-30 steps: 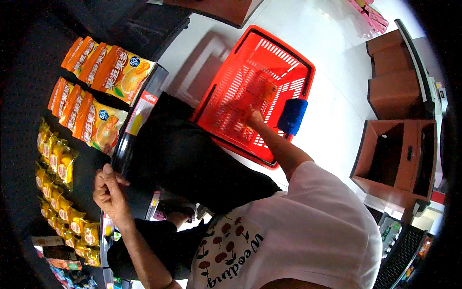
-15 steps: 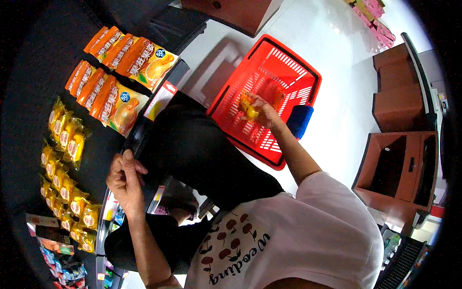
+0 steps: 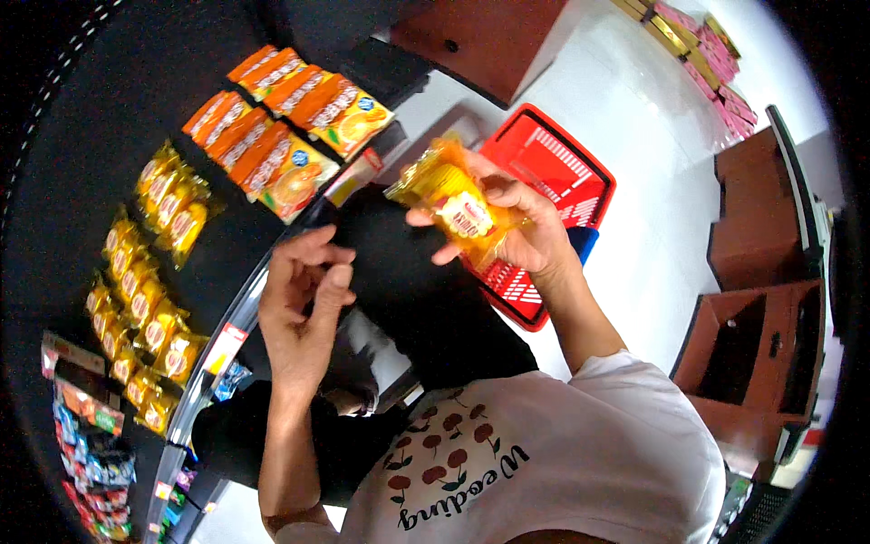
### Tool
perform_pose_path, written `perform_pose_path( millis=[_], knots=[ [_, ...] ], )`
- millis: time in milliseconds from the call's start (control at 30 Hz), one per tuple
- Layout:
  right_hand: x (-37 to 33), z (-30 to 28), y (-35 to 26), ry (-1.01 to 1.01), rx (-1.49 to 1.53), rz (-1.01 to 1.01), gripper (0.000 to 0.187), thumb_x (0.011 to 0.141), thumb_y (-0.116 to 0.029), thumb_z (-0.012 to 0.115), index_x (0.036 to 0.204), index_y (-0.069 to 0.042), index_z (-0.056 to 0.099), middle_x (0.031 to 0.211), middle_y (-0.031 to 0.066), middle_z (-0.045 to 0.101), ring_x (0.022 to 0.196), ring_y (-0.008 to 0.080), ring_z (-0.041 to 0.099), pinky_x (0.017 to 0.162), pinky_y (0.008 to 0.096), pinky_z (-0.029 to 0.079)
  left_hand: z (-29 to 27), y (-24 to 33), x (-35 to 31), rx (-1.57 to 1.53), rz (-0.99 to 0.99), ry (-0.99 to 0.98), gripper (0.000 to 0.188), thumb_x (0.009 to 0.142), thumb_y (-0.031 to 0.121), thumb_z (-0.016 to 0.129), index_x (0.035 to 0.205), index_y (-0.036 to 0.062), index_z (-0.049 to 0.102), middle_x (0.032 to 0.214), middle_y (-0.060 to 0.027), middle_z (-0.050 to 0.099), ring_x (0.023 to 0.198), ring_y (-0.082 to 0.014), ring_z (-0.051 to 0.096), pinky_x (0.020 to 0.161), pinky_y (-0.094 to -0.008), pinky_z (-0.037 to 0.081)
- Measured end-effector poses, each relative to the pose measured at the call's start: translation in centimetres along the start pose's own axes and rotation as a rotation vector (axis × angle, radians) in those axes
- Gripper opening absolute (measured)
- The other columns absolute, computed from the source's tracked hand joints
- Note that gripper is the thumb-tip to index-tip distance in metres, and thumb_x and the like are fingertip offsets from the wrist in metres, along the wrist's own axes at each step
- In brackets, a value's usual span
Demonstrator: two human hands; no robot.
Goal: The person wipes a black shelf surface with a blue cloth, then repeatedly picks up yellow packaged snacks from a red shopping basket and places them in neat rows on the shelf.
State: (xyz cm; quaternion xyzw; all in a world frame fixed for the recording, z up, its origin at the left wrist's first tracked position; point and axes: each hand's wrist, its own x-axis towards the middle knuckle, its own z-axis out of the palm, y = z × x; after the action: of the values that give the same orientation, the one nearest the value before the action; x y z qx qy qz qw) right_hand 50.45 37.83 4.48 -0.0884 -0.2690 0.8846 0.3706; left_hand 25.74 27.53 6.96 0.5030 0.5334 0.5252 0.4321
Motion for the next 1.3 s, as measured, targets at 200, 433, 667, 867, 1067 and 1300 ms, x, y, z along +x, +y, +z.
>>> perform_pose_path(
  millis=[200,433,667,867,1067,1300],
  knots=[
    [3.6,5.3,5.0,-0.098,-0.083,0.194,0.063,0.091,-0.019,0.045,0.15,-0.008,0.027,0.143,0.0251,0.039,0.121,0.048,0.051,0.077,0.0607,0.057,-2.3,1.0,-0.7,-0.133,0.11,0.001,0.046,0.091,0.01,0.067,0.131,-0.001,0.047,0.111,-0.0113,0.06,0.093,-0.0149,0.063,0.078,-0.0289,0.055],
    [6.2,5.2,9.0,-0.162,-0.055,0.326,0.061,0.093,-0.022,0.045,0.15,-0.007,0.028,0.143,0.0217,0.041,0.118,0.0419,0.055,0.072,0.0537,0.06,-4.9,-0.6,-2.3,-0.259,-0.029,0.06,0.037,0.091,0.006,0.066,0.124,-0.0024,0.05,0.11,-0.0117,0.062,0.098,-0.0161,0.063,0.077,-0.0282,0.059],
    [7.5,5.1,10.6,-0.088,-0.103,0.398,0.064,0.099,-0.046,0.042,0.148,-0.005,0.031,0.143,0.0167,0.044,0.123,0.0326,0.054,0.079,0.053,0.058,-6.6,-1.3,-3.6,-0.169,-0.021,0.175,0.035,0.091,0.007,0.067,0.122,-0.0011,0.052,0.106,-0.0091,0.065,0.092,-0.0124,0.063,0.076,-0.026,0.055],
    [8.1,4.8,11.2,-0.077,-0.087,0.372,0.064,0.1,-0.049,0.043,0.143,-0.003,0.036,0.138,0.0162,0.049,0.123,0.031,0.055,0.087,0.0539,0.055,-8.0,-3.5,-4.0,-0.168,-0.017,0.314,0.032,0.091,0.012,0.068,0.118,0.0021,0.053,0.1,-0.0058,0.066,0.084,-0.009,0.062,0.066,-0.0217,0.048],
    [8.9,6.0,11.9,0.03,-0.543,0.156,0.047,0.093,-0.007,0.062,0.135,-0.001,0.043,0.126,0.0133,0.055,0.115,0.0225,0.058,0.081,0.0391,0.06,-8.7,-4.1,-4.0,-0.164,-0.03,0.509,0.032,0.091,0.018,0.069,0.113,0.0037,0.05,0.092,-0.0066,0.065,0.069,-0.0106,0.061,0.056,-0.0221,0.049],
    [14.0,7.1,12.3,0.038,-1.367,-0.19,0.044,0.085,-0.016,0.074,0.12,0.0,0.052,0.113,0.0129,0.063,0.094,0.0197,0.065,0.071,0.0316,0.054,-10.2,-3.3,-3.1,0.136,0.02,0.694,0.021,0.091,0.014,0.069,0.1,0.0032,0.054,0.082,-0.0031,0.06,0.055,-0.0054,0.05,0.043,-0.0196,0.041]
  ],
)
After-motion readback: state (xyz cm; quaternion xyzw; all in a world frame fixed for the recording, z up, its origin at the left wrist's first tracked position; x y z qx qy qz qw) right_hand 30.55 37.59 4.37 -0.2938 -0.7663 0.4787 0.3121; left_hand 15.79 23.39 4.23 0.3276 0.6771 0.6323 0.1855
